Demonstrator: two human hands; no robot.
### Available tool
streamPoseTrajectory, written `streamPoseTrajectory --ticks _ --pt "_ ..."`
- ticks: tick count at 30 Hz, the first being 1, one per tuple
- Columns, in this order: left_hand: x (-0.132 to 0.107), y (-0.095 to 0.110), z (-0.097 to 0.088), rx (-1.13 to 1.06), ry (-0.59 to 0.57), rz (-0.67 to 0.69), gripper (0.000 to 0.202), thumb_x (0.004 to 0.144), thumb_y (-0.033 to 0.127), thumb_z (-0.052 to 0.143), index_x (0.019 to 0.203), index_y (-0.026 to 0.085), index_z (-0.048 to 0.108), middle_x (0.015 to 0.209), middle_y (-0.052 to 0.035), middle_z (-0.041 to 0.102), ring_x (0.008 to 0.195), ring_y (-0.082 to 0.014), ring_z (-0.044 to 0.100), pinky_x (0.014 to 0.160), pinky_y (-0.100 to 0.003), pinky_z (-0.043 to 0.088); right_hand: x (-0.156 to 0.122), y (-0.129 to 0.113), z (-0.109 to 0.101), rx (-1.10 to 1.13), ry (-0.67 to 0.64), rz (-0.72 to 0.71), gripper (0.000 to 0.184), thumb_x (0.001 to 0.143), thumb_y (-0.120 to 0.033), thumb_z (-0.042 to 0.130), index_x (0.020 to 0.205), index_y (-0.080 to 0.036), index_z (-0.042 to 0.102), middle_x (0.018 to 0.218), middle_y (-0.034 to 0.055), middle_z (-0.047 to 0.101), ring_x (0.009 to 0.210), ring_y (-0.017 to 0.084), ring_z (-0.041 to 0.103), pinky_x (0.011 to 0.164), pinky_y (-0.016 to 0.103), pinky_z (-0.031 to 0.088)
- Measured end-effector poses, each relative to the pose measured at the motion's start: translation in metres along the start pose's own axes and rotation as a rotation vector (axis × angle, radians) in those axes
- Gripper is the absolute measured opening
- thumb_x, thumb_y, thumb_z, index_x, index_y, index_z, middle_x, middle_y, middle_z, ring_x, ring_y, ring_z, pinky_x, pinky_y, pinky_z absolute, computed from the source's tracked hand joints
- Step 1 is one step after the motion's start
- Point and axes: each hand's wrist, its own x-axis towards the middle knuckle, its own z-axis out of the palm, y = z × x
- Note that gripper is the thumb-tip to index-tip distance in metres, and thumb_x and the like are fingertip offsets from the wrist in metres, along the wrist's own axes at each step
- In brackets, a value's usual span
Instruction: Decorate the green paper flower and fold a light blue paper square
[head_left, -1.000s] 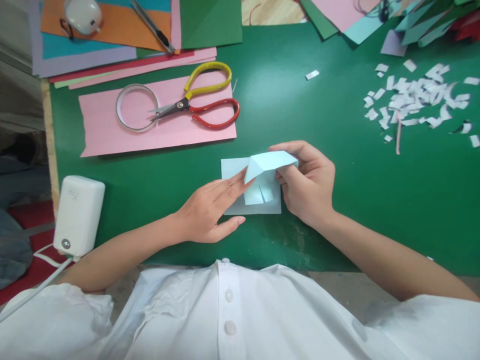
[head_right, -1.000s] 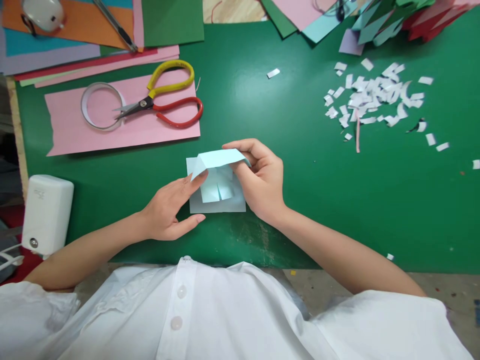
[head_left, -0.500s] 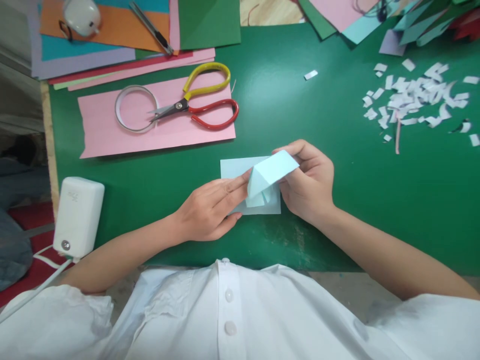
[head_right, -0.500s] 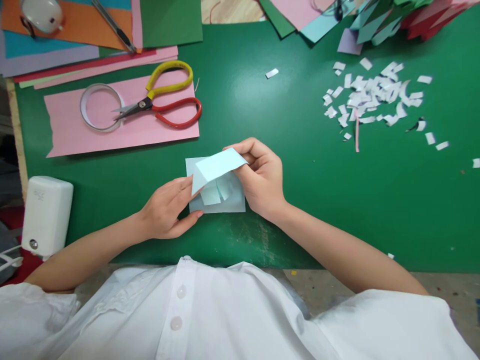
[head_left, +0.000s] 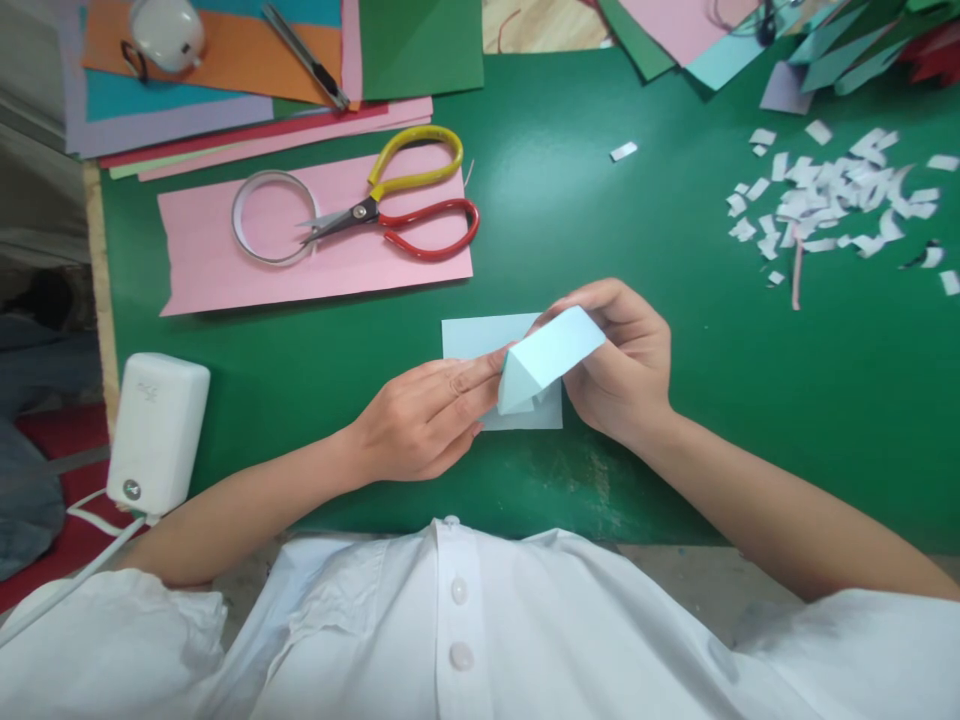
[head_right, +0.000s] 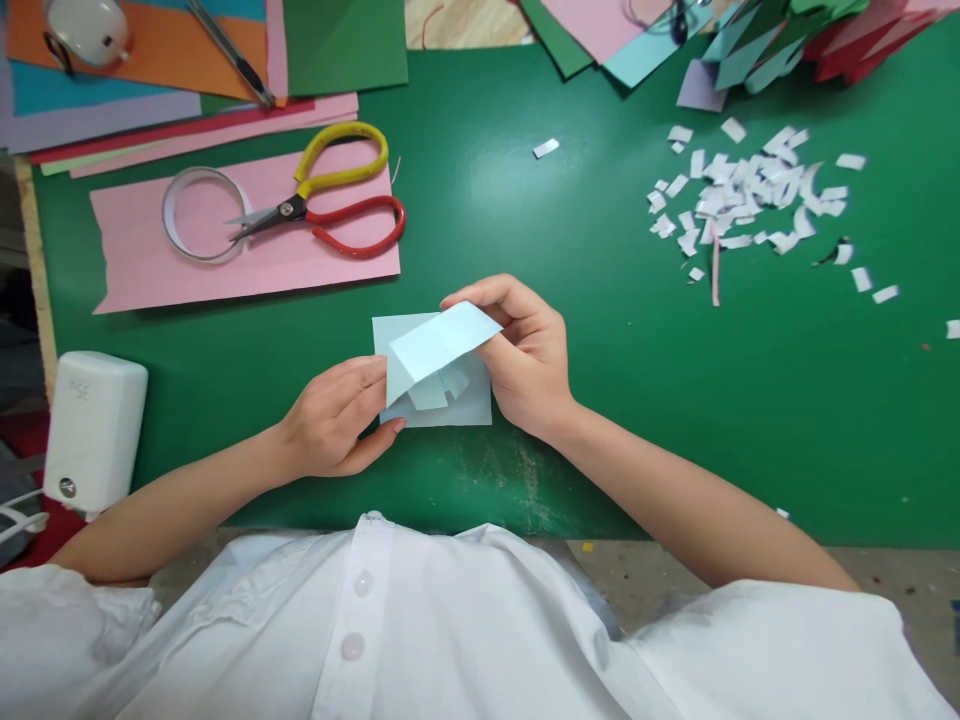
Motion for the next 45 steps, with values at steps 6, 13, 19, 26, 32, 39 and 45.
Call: streamPoseTrajectory --ticks 6,13,19,26,32,39,45 --pt "0.000 0.000 0.000 0.014 -0.023 -0.036 0.064 0.089 0.011 0.051 0.150 0.012 0.030 0.136 -0.0183 0.060 0.123 -0.0245 0.061 0.098 -0.039 0.056 -0.002 0.004 -0.001 -0.117 0.042 -0.115 0.010 0.087 -0.037 0.067 0.092 -0.029 0.065 0.086 -0.0005 0.065 0.073 0.016 0.063 0.059 0.029 0.050" --pt "0.001 0.001 -0.002 -0.054 -0.011 -0.084 0.057 0.092 0.015 0.051 0.146 0.013 0.034 0.132 -0.0175 0.062 0.126 -0.0241 0.059 0.098 -0.037 0.056 -0.002 0.003 0.000 -0.278 0.108 -0.187 0.012 0.087 -0.040 0.066 0.091 -0.029 0.062 0.080 -0.0010 0.065 0.062 0.015 0.060 0.050 0.029 0.046" --pt "-0.004 0.001 -0.005 -0.523 0.133 -0.500 0.025 0.100 0.031 0.044 0.123 0.021 0.049 0.108 -0.0060 0.071 0.097 -0.0162 0.072 0.082 -0.028 0.060 -0.004 -0.009 0.003 -0.347 -0.037 -0.251 0.004 0.089 -0.029 0.061 0.091 -0.028 0.064 0.081 -0.0009 0.068 0.065 0.015 0.065 0.052 0.029 0.050" --pt "0.002 -0.001 -0.013 -0.671 0.005 -0.606 0.029 0.095 0.039 0.055 0.116 0.020 0.060 0.101 -0.0053 0.075 0.094 -0.0175 0.073 0.080 -0.024 0.058 -0.007 -0.014 0.003 -0.504 -0.369 -0.467 0.020 0.087 -0.014 0.053 0.094 -0.029 0.064 0.081 -0.0004 0.073 0.070 0.017 0.069 0.060 0.031 0.057" --pt "0.008 0.003 -0.011 -0.396 0.001 -0.559 0.016 0.090 0.026 0.063 0.103 0.020 0.068 0.088 0.0005 0.077 0.068 -0.0089 0.071 0.064 -0.016 0.053 -0.008 -0.014 0.007 -0.519 -0.346 -0.567 0.020 0.084 -0.012 0.062 0.097 -0.028 0.063 0.076 -0.0007 0.072 0.065 0.016 0.068 0.057 0.029 0.056" --pt "0.009 0.002 -0.012 -0.398 0.011 -0.552 0.013 0.092 0.029 0.062 0.088 0.018 0.068 0.067 0.0050 0.071 0.051 -0.0045 0.060 0.053 -0.013 0.045 -0.011 -0.017 0.007 -0.649 -0.280 -0.539 0.026 0.084 -0.008 0.051 0.099 -0.027 0.061 0.079 -0.0002 0.072 0.065 0.015 0.067 0.057 0.027 0.053" --pt "0.010 0.002 -0.013 -0.462 0.010 -0.691 0.013 0.090 0.029 0.063 0.087 0.017 0.066 0.062 0.0043 0.069 0.054 -0.0073 0.066 0.053 -0.013 0.050 -0.010 -0.024 0.007 -0.682 -0.354 -0.340 0.018 0.092 -0.013 0.045 0.097 -0.023 0.058 0.084 -0.0009 0.071 0.065 0.010 0.064 0.061 0.023 0.050"
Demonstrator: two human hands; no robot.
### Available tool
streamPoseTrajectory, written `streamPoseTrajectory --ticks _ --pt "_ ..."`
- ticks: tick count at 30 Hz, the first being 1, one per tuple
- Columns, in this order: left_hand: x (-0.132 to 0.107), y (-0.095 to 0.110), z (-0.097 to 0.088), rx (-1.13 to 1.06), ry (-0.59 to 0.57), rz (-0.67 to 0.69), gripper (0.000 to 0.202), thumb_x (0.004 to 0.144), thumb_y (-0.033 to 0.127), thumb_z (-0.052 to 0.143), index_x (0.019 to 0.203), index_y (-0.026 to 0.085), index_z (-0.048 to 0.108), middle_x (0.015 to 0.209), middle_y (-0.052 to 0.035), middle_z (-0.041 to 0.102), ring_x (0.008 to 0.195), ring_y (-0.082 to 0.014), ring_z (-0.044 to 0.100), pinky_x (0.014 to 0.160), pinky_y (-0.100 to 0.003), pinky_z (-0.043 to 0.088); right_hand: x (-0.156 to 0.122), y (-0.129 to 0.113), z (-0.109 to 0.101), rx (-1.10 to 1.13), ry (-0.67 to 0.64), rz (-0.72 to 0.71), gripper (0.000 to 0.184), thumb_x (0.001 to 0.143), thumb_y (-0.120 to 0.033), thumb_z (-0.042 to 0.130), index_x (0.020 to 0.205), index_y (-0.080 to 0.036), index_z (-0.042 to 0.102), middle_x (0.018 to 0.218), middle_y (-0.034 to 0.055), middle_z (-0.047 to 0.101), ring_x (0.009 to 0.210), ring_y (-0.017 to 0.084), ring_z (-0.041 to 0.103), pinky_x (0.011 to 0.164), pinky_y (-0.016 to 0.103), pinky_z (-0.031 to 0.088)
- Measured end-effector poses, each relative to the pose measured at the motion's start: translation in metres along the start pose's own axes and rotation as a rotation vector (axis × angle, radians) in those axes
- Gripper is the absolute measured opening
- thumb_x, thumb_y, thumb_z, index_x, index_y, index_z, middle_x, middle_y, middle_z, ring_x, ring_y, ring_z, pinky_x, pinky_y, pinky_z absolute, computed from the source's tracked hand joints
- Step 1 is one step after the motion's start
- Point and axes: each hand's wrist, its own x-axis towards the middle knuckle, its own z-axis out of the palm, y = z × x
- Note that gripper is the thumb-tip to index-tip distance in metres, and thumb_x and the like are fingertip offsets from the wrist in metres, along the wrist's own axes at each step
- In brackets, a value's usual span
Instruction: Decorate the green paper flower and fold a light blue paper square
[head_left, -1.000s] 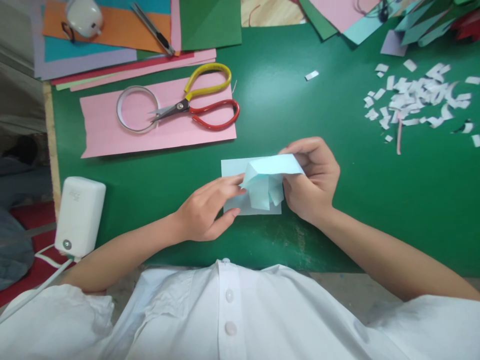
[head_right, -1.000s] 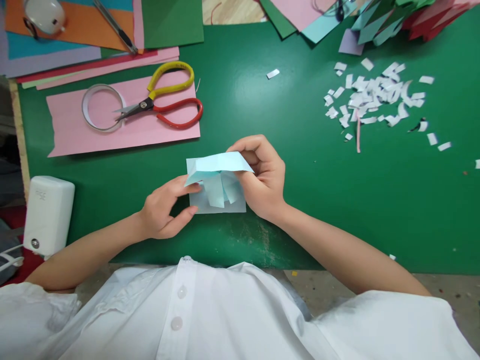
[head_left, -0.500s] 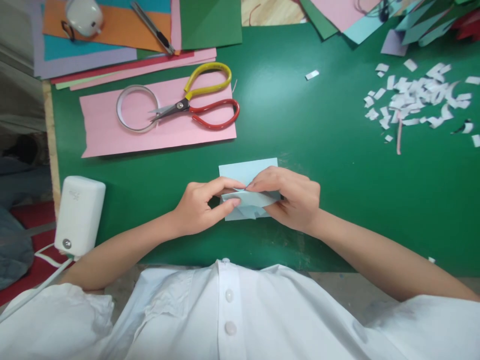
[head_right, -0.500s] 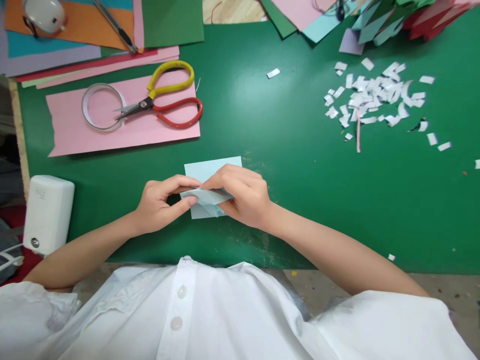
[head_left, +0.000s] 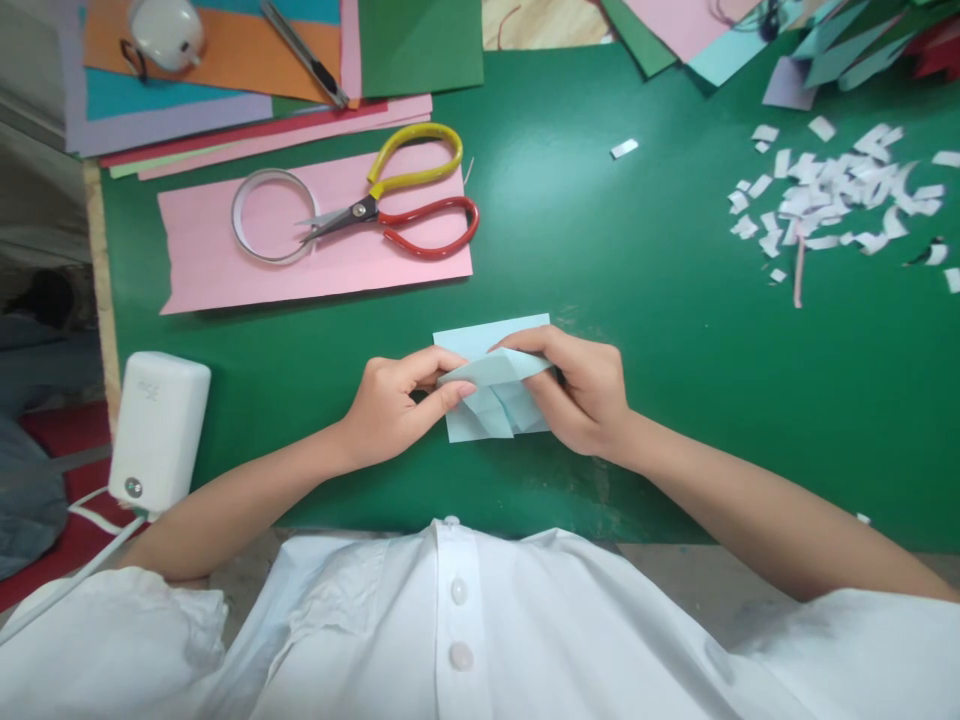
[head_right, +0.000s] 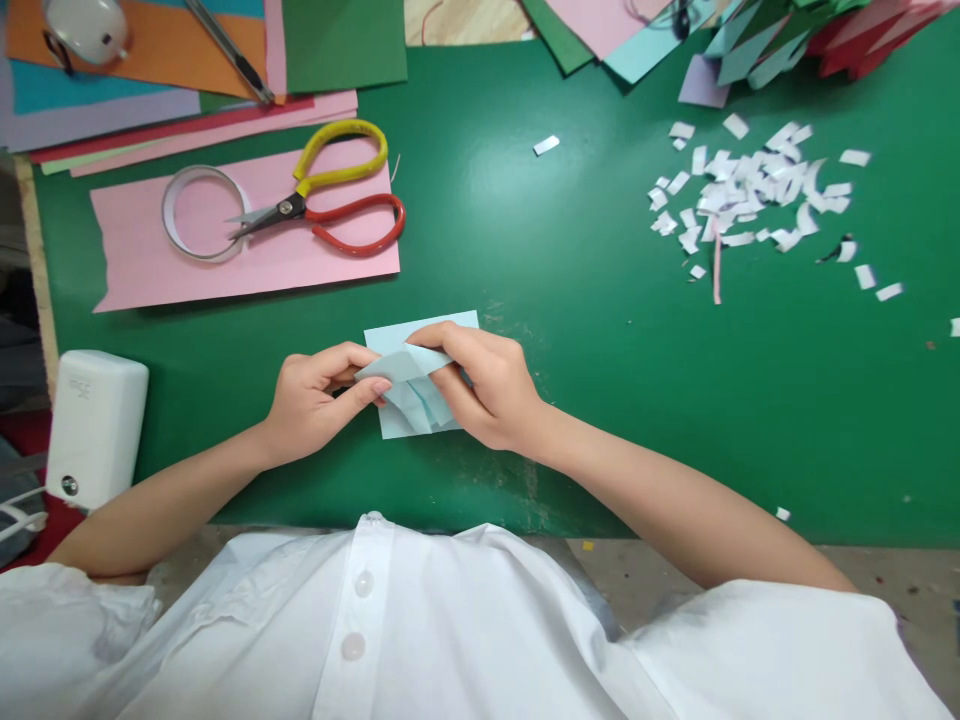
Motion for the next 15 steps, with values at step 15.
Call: streamPoseTrajectory --ticks 15 --pt "-0.0018 -0.0015 0.0012 -0.053 -0.004 -0.064 0.010 0.088 0.022 0.064 0.097 0.018 0.064 0.070 0.0042 0.072 0.058 -0.0096 0.071 0.057 -0.014 0.057 0.0044 -0.0014 -0.0013 0.057 -0.043 0.079 0.011 0.093 -0.022 0.056 0.084 -0.020 0.059 0.071 -0.0021 0.064 0.057 0.007 0.053 0.052 0.021 0.038"
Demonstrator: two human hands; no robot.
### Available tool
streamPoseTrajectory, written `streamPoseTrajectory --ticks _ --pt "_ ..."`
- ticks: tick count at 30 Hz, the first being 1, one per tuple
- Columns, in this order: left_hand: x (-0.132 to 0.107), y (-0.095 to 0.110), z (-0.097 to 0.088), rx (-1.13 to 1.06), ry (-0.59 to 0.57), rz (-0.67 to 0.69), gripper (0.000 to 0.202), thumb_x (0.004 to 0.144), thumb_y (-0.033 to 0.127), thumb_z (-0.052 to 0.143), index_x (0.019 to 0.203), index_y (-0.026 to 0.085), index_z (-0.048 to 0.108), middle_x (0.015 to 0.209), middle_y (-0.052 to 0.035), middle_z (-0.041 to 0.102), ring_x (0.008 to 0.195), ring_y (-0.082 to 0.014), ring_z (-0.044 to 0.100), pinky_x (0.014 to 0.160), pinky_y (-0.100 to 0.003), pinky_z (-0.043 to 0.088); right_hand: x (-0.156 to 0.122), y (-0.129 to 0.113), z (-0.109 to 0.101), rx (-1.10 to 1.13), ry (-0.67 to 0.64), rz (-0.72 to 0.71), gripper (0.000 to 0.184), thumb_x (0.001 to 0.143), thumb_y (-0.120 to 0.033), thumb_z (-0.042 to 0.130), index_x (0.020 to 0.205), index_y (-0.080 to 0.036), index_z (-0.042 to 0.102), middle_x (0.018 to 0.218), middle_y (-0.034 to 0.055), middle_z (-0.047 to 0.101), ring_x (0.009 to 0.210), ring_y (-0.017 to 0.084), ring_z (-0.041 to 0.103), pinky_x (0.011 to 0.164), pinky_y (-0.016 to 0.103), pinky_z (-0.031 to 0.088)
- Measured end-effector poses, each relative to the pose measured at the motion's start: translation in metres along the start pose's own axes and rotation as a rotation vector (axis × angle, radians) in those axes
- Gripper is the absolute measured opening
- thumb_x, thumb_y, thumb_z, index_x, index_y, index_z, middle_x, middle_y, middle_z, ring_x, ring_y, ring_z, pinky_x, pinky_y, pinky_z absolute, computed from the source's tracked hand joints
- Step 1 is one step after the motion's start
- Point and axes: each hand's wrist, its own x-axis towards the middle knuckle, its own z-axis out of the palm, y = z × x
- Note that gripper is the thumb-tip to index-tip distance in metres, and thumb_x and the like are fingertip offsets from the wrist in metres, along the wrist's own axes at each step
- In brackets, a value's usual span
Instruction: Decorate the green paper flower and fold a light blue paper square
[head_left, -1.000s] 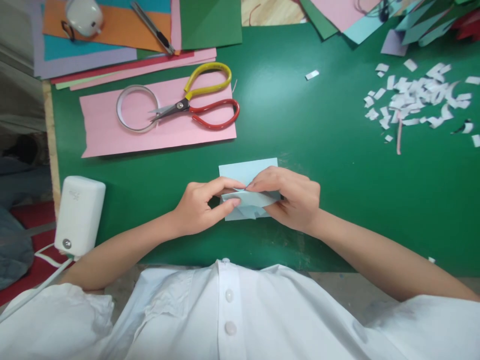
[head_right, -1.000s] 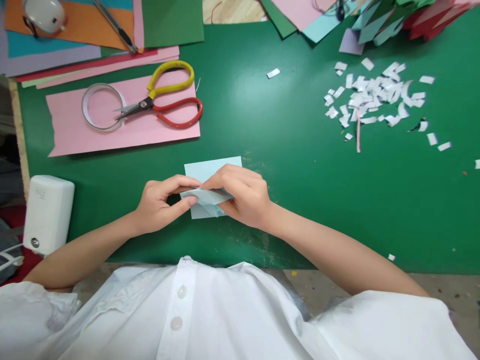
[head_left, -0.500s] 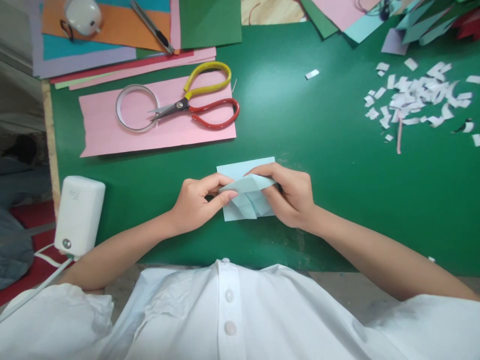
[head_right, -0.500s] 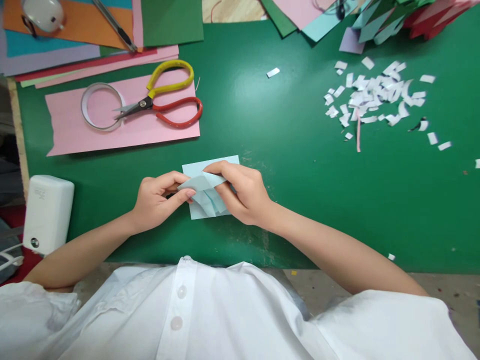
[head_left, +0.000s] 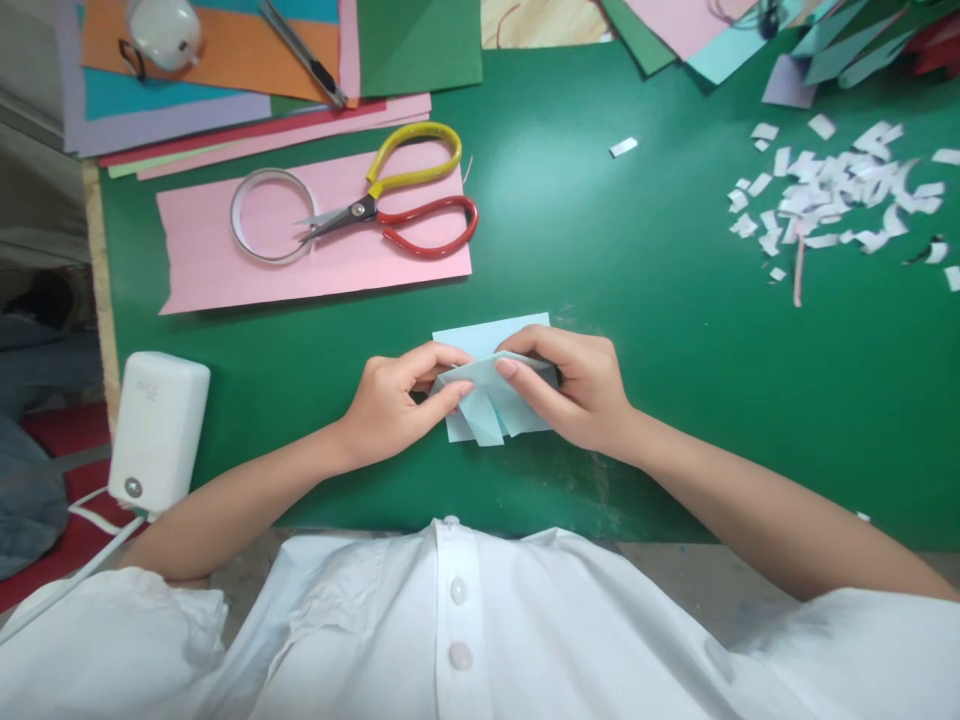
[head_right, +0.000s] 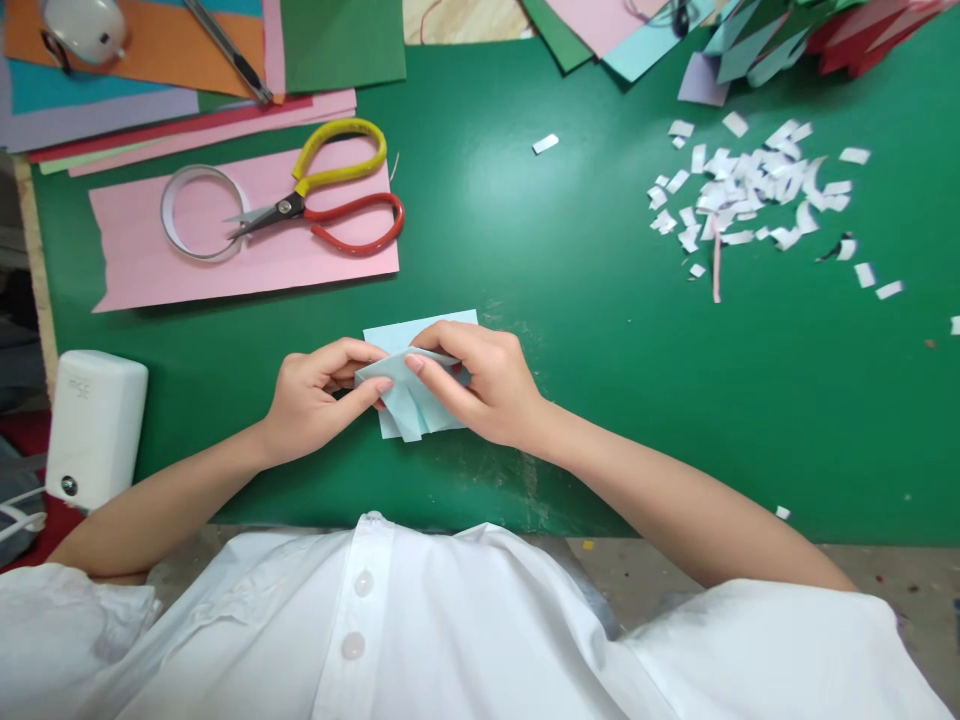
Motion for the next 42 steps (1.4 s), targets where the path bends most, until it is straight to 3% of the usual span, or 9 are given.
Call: streamPoseTrajectory --ticks 6,12,17,21,31,35,42 --pt "-0.0012 -0.0060 -0.0020 0.065 -0.032 0.095 0.025 0.090 0.025 0.065 0.113 0.023 0.056 0.077 0.0051 0.073 0.060 -0.0086 0.070 0.056 -0.015 0.055 0.0031 -0.0026 -0.0010 0.055 0.023 0.075 0.018 0.093 -0.017 0.056 0.075 -0.019 0.057 0.059 -0.0060 0.052 0.048 0.004 0.040 0.046 0.020 0.031" --pt "0.0006 -0.0067 -0.0010 0.168 -0.027 0.332 0.017 0.089 0.017 0.064 0.105 0.022 0.063 0.091 0.0038 0.075 0.060 -0.0033 0.064 0.061 -0.012 0.053 0.0040 -0.0027 -0.0016 0.116 0.018 0.133 0.021 0.092 -0.021 0.057 0.071 -0.019 0.055 0.060 -0.0051 0.052 0.049 0.005 0.040 0.046 0.021 0.031" --pt "0.0009 -0.0051 -0.0010 0.157 -0.038 0.333 0.017 0.087 0.012 0.066 0.101 0.022 0.066 0.090 0.0041 0.076 0.063 -0.0037 0.066 0.063 -0.011 0.052 0.0038 -0.0036 -0.0021 0.206 0.093 0.264 0.028 0.087 -0.029 0.067 0.064 -0.019 0.053 0.058 -0.0041 0.052 0.050 0.006 0.040 0.043 0.022 0.029" --pt "0.0005 -0.0050 -0.0008 0.129 -0.027 0.321 0.016 0.086 0.013 0.066 0.100 0.021 0.066 0.090 0.0031 0.076 0.063 -0.0039 0.066 0.063 -0.012 0.052 0.0041 -0.0047 -0.0031 0.222 0.094 0.319 0.035 0.091 -0.040 0.061 0.064 -0.019 0.053 0.055 -0.0042 0.047 0.048 0.007 0.035 0.042 0.024 0.026" --pt "0.0047 0.0002 -0.0036 0.091 -0.146 0.390 0.010 0.090 0.018 0.060 0.090 0.020 0.070 0.075 -0.0001 0.072 0.067 -0.0096 0.066 0.066 -0.020 0.053 0.0066 0.0007 -0.0073 0.179 -0.112 0.178 0.033 0.094 -0.037 0.057 0.068 -0.018 0.060 0.051 -0.0059 0.048 0.045 0.005 0.036 0.046 0.022 0.029" --pt "0.0066 -0.0013 -0.0023 0.141 -0.213 0.407 0.015 0.092 0.020 0.059 0.100 0.021 0.072 0.066 0.0014 0.069 0.060 -0.0097 0.063 0.064 -0.021 0.052 0.0061 0.0016 -0.0057 0.158 -0.127 0.153 0.038 0.094 -0.045 0.056 0.070 -0.017 0.064 0.053 -0.0040 0.055 0.046 0.006 0.040 0.046 0.022 0.031" --pt "0.0062 -0.0013 -0.0031 0.158 -0.198 0.356 0.025 0.092 0.015 0.058 0.113 0.024 0.068 0.087 0.0008 0.076 0.071 -0.0085 0.069 0.070 -0.017 0.053 0.0059 0.0019 -0.0053 0.144 -0.136 0.128 0.033 0.095 -0.036 0.055 0.071 -0.017 0.064 0.055 -0.0035 0.057 0.048 0.006 0.043 0.047 0.021 0.033"
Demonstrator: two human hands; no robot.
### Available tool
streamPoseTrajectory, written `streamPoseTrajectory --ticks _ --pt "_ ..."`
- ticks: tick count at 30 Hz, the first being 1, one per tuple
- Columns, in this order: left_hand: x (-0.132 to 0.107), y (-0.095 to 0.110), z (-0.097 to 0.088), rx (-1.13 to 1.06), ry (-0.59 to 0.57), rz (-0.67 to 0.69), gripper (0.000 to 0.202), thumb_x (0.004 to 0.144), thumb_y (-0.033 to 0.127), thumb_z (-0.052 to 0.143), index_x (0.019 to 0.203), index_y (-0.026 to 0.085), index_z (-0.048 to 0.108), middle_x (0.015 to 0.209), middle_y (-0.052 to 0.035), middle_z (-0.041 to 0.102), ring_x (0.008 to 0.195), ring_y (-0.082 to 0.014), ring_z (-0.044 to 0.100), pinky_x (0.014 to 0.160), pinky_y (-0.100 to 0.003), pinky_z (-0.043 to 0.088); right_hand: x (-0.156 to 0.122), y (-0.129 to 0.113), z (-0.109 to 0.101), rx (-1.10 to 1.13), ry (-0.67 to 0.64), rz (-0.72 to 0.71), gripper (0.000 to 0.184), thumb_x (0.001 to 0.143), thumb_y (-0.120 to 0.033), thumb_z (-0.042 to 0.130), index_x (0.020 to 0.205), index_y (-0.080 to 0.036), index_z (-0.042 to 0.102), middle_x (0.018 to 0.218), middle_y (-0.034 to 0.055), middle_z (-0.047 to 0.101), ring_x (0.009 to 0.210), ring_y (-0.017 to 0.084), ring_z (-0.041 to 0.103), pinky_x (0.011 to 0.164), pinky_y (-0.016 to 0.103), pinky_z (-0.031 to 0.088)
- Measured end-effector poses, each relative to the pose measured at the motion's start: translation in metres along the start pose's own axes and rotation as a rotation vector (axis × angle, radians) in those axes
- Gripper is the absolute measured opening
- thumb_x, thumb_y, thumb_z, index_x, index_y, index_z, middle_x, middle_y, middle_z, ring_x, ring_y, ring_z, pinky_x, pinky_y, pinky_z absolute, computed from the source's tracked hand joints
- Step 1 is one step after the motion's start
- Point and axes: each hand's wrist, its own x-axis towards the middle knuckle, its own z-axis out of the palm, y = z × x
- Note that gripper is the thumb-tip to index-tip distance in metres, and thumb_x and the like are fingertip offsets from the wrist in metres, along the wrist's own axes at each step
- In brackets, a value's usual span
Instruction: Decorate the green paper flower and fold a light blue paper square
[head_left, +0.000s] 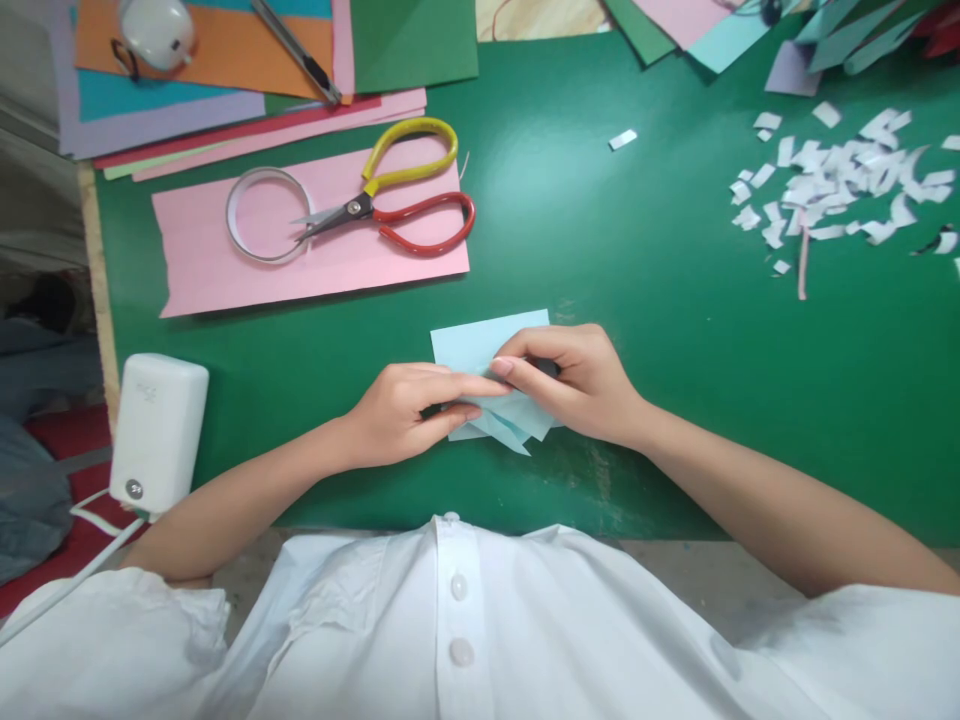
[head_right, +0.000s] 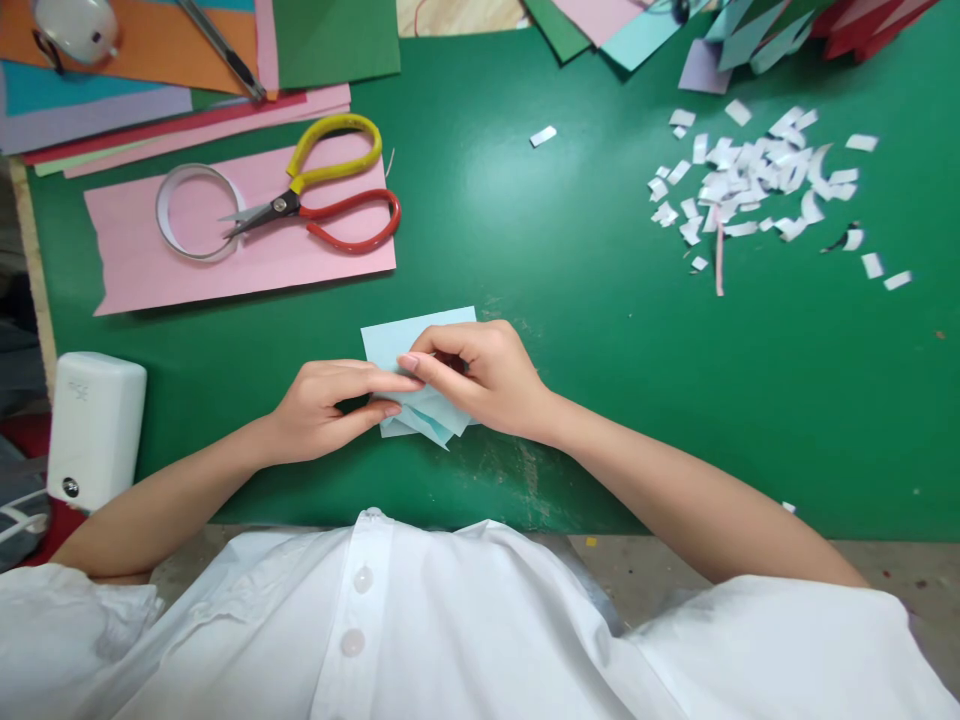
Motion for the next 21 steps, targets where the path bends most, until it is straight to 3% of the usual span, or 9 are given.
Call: streamPoseTrajectory --ticks 7,12,17,21 --pt "-0.001 0.001 -0.001 -0.017 -0.005 -0.044 0.025 0.089 0.016 0.063 0.112 0.024 0.070 0.088 0.0013 0.077 0.066 -0.0070 0.067 0.068 -0.015 0.052 0.000 -0.004 0.000 0.042 0.074 0.061 0.042 0.091 -0.044 0.061 0.059 -0.017 0.056 0.047 -0.0058 0.048 0.042 0.004 0.034 0.043 0.021 0.029" --pt "-0.003 0.001 -0.001 -0.010 0.021 -0.100 0.024 0.088 0.020 0.066 0.111 0.023 0.071 0.091 -0.0003 0.078 0.062 -0.0073 0.066 0.065 -0.016 0.053 -0.001 -0.003 0.001 0.150 0.105 0.122 0.032 0.094 -0.042 0.058 0.071 -0.020 0.058 0.059 -0.0021 0.062 0.049 0.008 0.051 0.047 0.022 0.040" --pt "-0.005 0.000 0.001 -0.159 0.152 -0.223 0.030 0.088 0.021 0.067 0.118 0.025 0.069 0.103 -0.0020 0.076 0.067 -0.0085 0.070 0.067 -0.017 0.058 -0.004 0.007 0.006 0.385 0.234 0.138 0.031 0.093 -0.055 0.053 0.101 -0.024 0.051 0.076 -0.0006 0.067 0.059 0.012 0.059 0.055 0.027 0.049" --pt "-0.004 -0.003 0.003 -0.330 0.298 -0.325 0.033 0.088 0.025 0.068 0.120 0.027 0.067 0.107 -0.0018 0.073 0.073 -0.0122 0.073 0.072 -0.025 0.064 -0.007 0.012 0.010 0.374 0.313 0.102 0.034 0.092 -0.056 0.053 0.103 -0.026 0.043 0.083 -0.0009 0.065 0.056 0.011 0.054 0.053 0.029 0.047"
